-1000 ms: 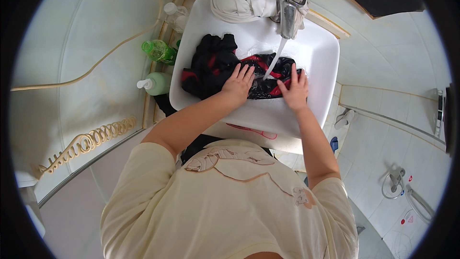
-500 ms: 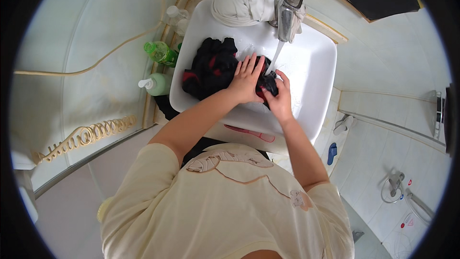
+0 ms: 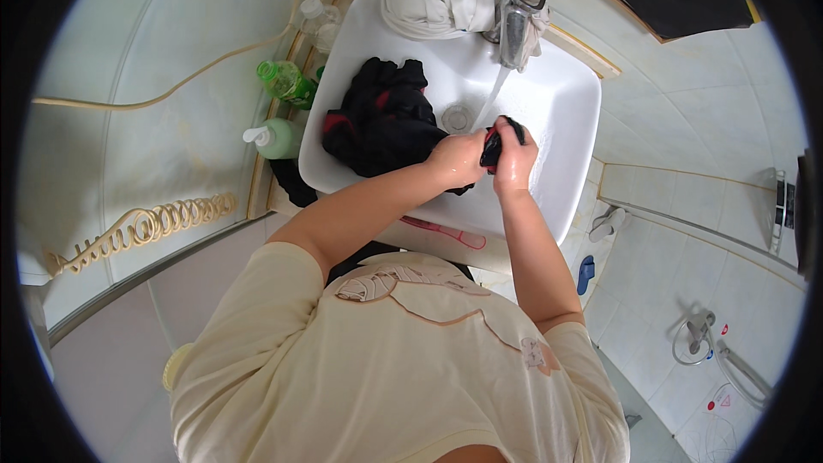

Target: The person hand washes a black garment with red trim in a bathroom sink, rinses it, wrings it out, and hangs it on a hanger. Then the person washes a white garment in the same sink, applies detergent, and wrings it out.

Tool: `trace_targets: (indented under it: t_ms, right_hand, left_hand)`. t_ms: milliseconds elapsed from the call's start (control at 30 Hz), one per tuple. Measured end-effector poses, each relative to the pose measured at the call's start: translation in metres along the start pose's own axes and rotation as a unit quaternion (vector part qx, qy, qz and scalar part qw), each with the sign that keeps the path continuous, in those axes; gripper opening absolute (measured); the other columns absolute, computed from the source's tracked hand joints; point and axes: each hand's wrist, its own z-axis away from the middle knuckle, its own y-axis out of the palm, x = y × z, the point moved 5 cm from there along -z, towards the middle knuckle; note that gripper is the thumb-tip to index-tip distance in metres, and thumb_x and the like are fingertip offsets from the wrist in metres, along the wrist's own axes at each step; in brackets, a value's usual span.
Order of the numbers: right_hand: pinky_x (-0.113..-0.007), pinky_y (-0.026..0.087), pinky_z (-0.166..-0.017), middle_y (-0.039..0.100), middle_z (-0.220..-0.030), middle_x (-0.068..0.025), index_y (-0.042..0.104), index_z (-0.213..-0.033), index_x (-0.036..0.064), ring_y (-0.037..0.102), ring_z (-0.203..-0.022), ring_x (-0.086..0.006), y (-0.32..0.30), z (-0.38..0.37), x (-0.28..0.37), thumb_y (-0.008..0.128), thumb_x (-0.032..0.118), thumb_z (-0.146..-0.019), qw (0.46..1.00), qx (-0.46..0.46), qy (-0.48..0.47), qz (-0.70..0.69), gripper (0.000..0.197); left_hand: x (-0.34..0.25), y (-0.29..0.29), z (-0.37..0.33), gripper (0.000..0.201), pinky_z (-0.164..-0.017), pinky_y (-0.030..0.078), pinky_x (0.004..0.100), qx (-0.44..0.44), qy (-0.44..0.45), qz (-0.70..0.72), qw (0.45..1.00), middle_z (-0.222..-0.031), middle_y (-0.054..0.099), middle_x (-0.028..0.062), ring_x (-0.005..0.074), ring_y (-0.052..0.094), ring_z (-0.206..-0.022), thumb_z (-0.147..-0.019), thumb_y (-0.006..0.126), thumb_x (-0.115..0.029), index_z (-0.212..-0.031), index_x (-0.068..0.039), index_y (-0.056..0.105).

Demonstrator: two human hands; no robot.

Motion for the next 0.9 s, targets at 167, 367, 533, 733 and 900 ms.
trace_targets:
  t_ms: [167, 367, 533, 733, 900]
  right_hand:
    - [-0.031, 0.049, -0.068, 0.063, -0.083, -0.0066, 0.062, -0.095, -0.0038, 0.060, -0.072, -0.0173, -0.038, -0.037, 0.002, 0.071, 0.028, -0.083, 0.992, -0.079, 0.061, -0.072, 0.035]
    - [-0.048, 0.030, -0.108, 0.054, -0.131, -0.0186, 0.067, -0.106, 0.0024, 0.049, -0.123, -0.0306, -0.034, -0.014, 0.042, 0.063, 0.047, -0.083, 0.585, 0.007, -0.220, 0.781, 0.050]
    - [-0.050, 0.017, -0.114, 0.031, -0.149, -0.0174, 0.051, -0.129, -0.0025, 0.026, -0.140, -0.0291, 0.021, 0.030, -0.014, 0.061, 0.050, -0.082, 0.527, 0.145, -0.284, 0.788, 0.071]
    - [-0.050, 0.032, -0.104, 0.041, -0.139, -0.0132, 0.054, -0.122, 0.0029, 0.035, -0.132, -0.0269, 0.029, 0.008, -0.033, 0.067, 0.039, -0.080, 0.576, 0.151, -0.355, 0.721, 0.057]
    - [-0.041, 0.041, -0.093, 0.053, -0.127, -0.0078, 0.058, -0.111, 0.0061, 0.050, -0.117, -0.0249, 0.005, 0.005, -0.006, 0.070, 0.039, -0.077, 0.619, 0.146, -0.216, 0.741, 0.049]
  left_hand:
    - [-0.011, -0.033, 0.010, 0.079, -0.106, 0.033, 0.0478, -0.010, 0.071, -0.177, 0.982, -0.131, 0.047, 0.0210, 0.0380, 0.042, -0.125, -0.070, 0.077, -0.045, -0.128, -0.001, 0.047]
    - [0.037, -0.074, 0.040, 0.098, -0.115, 0.012, 0.0528, 0.060, 0.026, -0.428, 0.902, -0.148, 0.029, 0.0240, 0.0374, 0.021, -0.140, -0.067, 0.071, -0.062, -0.139, -0.002, 0.041]
    - [0.051, -0.045, 0.036, 0.104, -0.116, 0.006, 0.0509, 0.117, 0.055, -0.466, 0.876, -0.152, 0.021, 0.0258, 0.0351, 0.013, -0.144, -0.068, 0.069, -0.063, -0.142, 0.001, 0.036]
    - [0.060, -0.036, 0.017, 0.077, -0.117, 0.009, 0.0480, 0.083, 0.101, -0.454, 0.881, -0.152, 0.026, 0.0180, 0.0302, 0.016, -0.144, -0.079, 0.065, -0.049, -0.137, -0.004, 0.045]
    - [0.031, -0.045, 0.014, 0.045, -0.113, 0.024, 0.0452, -0.004, 0.146, -0.288, 0.946, -0.122, 0.056, 0.0102, 0.0259, 0.045, -0.125, -0.073, 0.072, -0.025, -0.111, -0.006, 0.059]
